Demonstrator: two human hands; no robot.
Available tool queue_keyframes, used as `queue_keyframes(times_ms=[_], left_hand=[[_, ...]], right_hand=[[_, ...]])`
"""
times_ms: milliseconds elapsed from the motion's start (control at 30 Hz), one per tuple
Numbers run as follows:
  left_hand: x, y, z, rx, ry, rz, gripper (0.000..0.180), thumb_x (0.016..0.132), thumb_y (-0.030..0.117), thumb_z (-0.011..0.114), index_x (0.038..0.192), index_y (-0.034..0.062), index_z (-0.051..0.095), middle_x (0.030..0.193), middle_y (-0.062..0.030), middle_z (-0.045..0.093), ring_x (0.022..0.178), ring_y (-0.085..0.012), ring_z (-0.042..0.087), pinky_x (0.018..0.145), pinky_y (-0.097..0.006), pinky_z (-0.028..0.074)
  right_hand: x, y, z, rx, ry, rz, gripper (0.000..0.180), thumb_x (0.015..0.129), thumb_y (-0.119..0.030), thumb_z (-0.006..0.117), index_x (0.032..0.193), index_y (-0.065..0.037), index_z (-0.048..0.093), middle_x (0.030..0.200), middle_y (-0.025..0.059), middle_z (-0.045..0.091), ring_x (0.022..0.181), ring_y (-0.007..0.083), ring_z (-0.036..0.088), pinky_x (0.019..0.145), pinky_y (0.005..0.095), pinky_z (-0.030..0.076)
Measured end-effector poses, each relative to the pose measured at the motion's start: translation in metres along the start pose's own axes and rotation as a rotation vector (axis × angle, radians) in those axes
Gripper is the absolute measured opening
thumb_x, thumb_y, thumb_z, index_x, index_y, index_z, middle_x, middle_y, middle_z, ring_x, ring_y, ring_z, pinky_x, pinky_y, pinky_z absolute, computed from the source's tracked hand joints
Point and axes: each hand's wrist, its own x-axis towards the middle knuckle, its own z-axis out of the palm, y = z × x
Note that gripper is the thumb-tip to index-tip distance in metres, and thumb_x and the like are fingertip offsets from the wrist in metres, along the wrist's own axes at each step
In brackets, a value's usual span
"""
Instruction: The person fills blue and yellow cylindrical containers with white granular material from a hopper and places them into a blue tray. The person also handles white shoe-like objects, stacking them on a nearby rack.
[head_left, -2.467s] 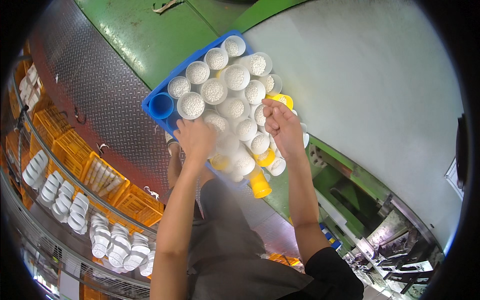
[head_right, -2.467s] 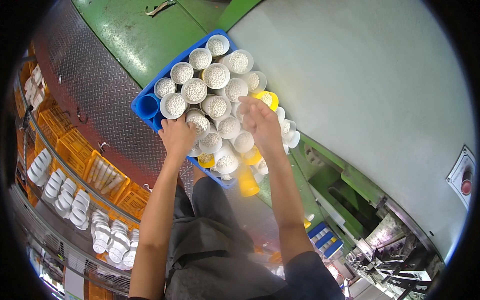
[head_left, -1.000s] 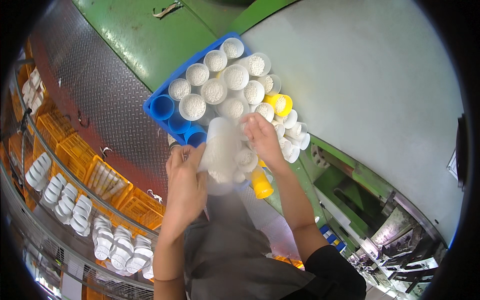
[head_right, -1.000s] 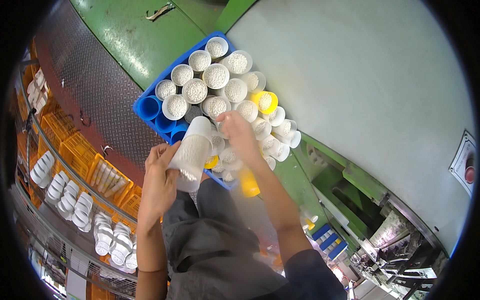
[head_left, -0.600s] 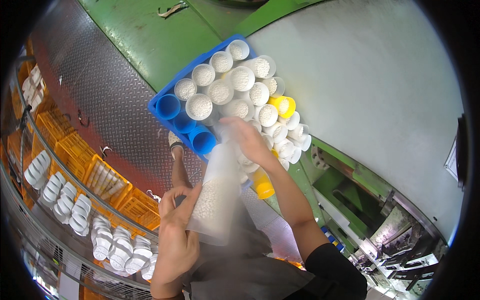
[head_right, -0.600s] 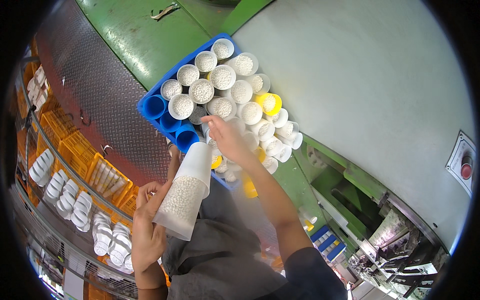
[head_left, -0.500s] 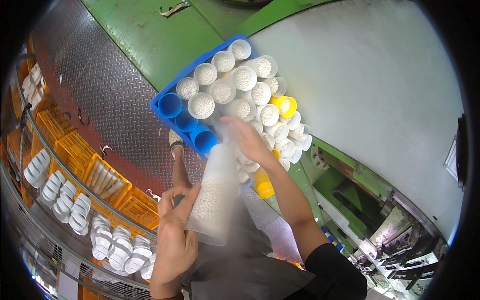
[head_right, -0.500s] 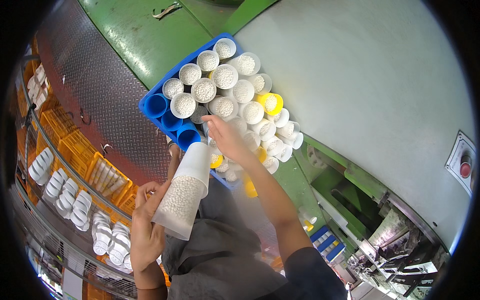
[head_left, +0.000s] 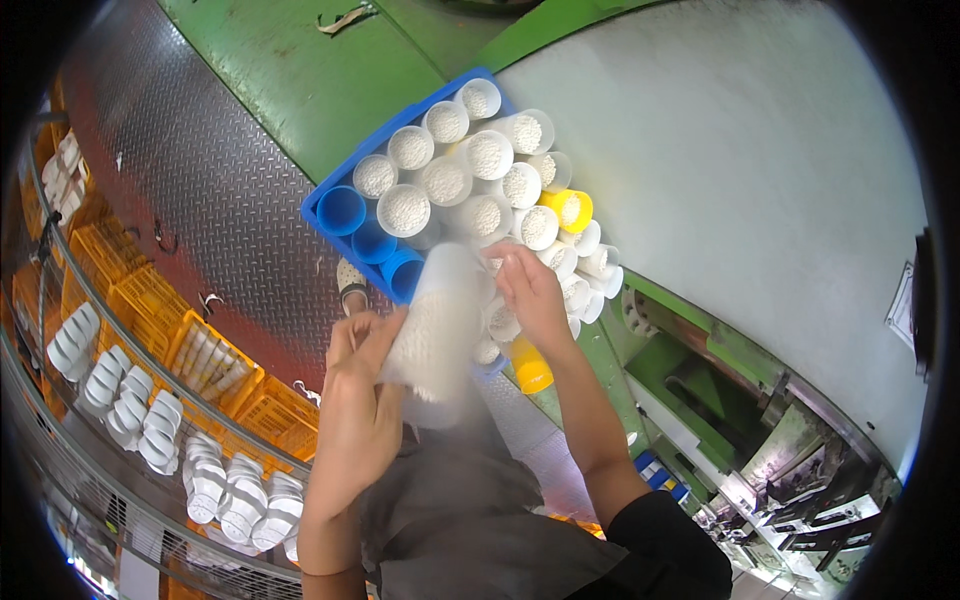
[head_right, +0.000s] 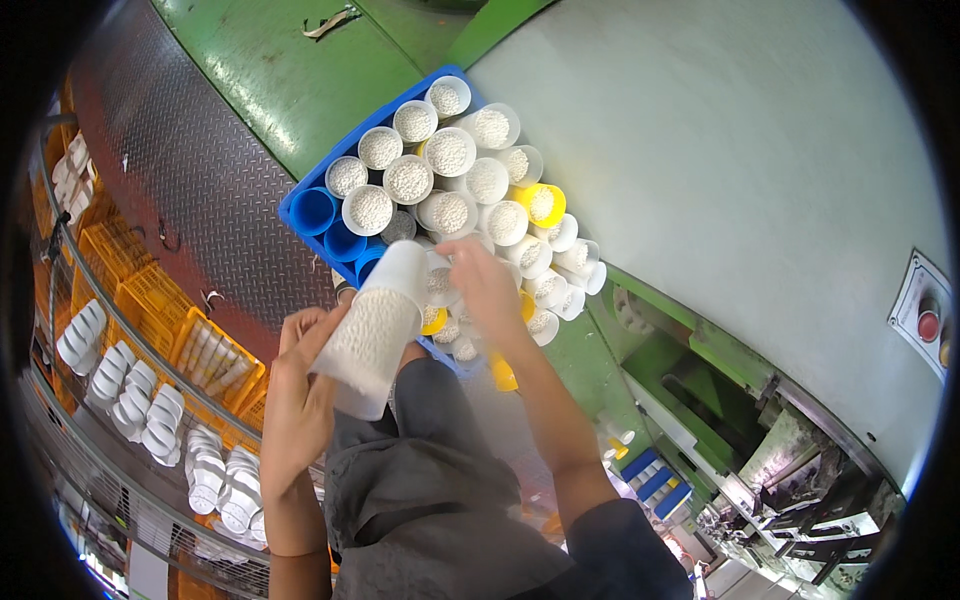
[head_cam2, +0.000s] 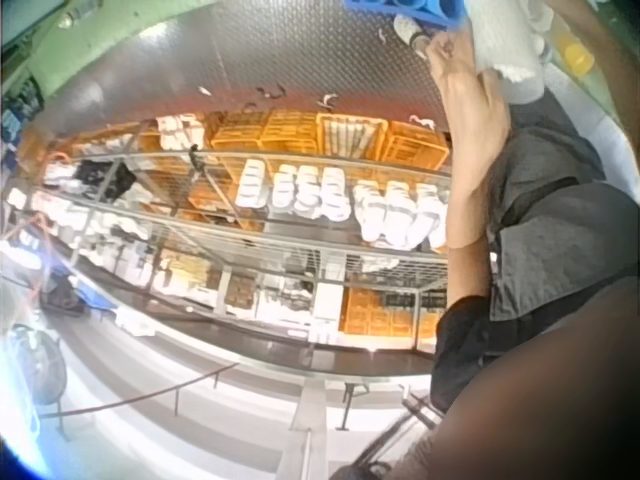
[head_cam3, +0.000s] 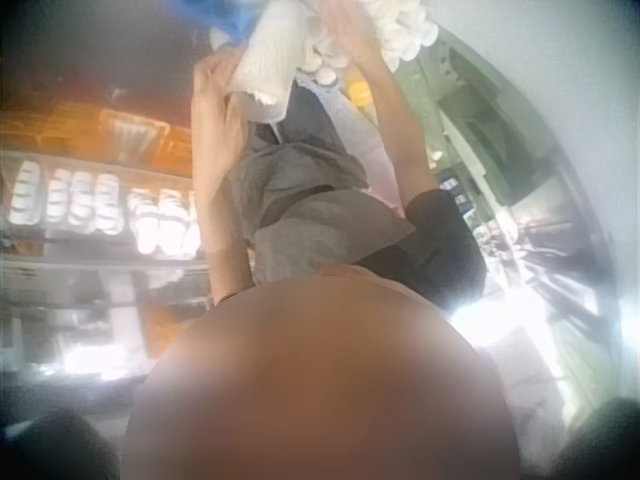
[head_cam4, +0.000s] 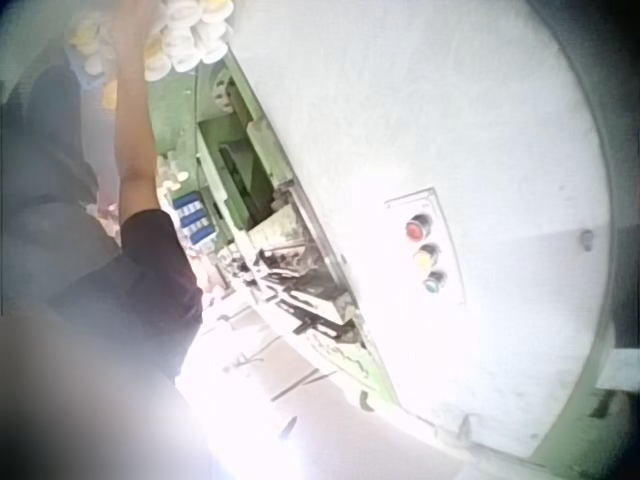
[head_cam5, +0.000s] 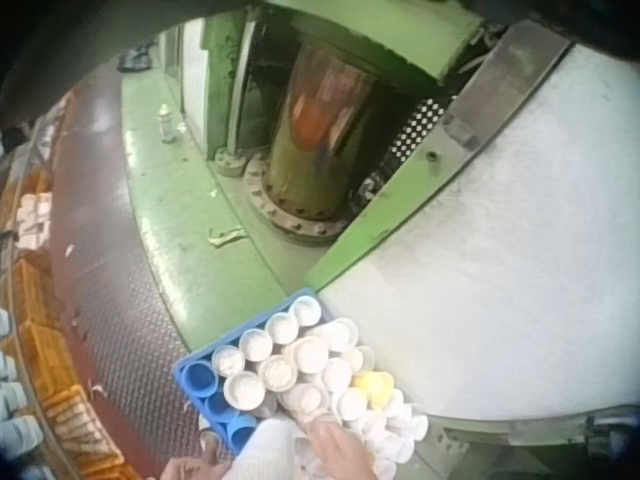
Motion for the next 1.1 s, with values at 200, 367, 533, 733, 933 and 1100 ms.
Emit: queue_keyframes(times_ms=[200,367,533,733,933,1100], left_hand=[[0.047,-0.023,0.024,0.179,0.041,0.032,0.047,0.083,-0.005,0.05,0.129,-0.0102,0.058,0.121,-0.0314,0.053,0.117,-0.0457,0.053,0.104,-0.045,0.041],[0.083,-0.052,0.039,0.258,0.017,0.02,0.042,0.087,0.001,0.051,0.126,-0.0087,0.062,0.124,-0.0346,0.054,0.114,-0.0472,0.055,0.102,-0.05,0.042],[0.114,-0.069,0.05,0.416,-0.027,-0.029,0.036,0.088,0.007,0.052,0.118,-0.0066,0.067,0.111,-0.03,0.064,0.112,-0.0434,0.056,0.101,-0.049,0.042],[0.136,-0.092,0.079,0.651,0.02,-0.123,0.029,0.09,0.019,0.053,0.1,-0.0017,0.071,0.102,-0.0244,0.07,0.111,-0.0399,0.058,0.102,-0.054,0.038],[0.147,-0.11,0.105,0.796,0.141,-0.254,0.032,0.091,0.026,0.055,0.1,0.0005,0.072,0.104,-0.0219,0.072,0.116,-0.0395,0.057,0.104,-0.06,0.035],[0.143,-0.109,0.097,0.656,0.071,-0.304,0.043,0.093,0.033,0.056,0.123,0.0033,0.065,0.12,-0.022,0.068,0.124,-0.0423,0.054,0.107,-0.06,0.034]], right_hand=[[-0.01,0.003,0.009,0.029,-0.08,-0.151,0.041,0.109,-0.03,0.044,0.139,-0.005,0.055,0.089,0.0003,0.057,0.079,0.0089,0.052,0.074,0.0268,0.047],[0.016,0.023,0.021,0.026,-0.045,-0.18,0.039,0.109,-0.023,0.044,0.141,-0.002,0.052,0.095,0.0043,0.064,0.086,0.0118,0.059,0.079,0.0293,0.051],[0.042,0.046,0.021,-0.247,-0.084,-0.273,0.035,0.106,-0.014,0.044,0.137,0.0,0.054,0.101,0.0104,0.07,0.089,0.0158,0.065,0.08,0.031,0.053],[0.06,0.065,0.02,-0.261,-0.073,-0.224,0.033,0.104,-0.012,0.043,0.127,0.002,0.06,0.098,0.0165,0.072,0.087,0.0211,0.069,0.075,0.0373,0.054],[0.058,0.058,0.024,-0.168,-0.094,-0.141,0.034,0.104,-0.021,0.044,0.119,0.002,0.064,0.078,0.012,0.067,0.074,0.0184,0.065,0.07,0.036,0.052],[-0.004,0.049,-0.004,0.15,0.035,-0.108,0.03,0.105,-0.024,0.047,0.115,-0.002,0.066,0.075,-0.0008,0.057,0.068,0.0102,0.053,0.066,0.0286,0.048]])
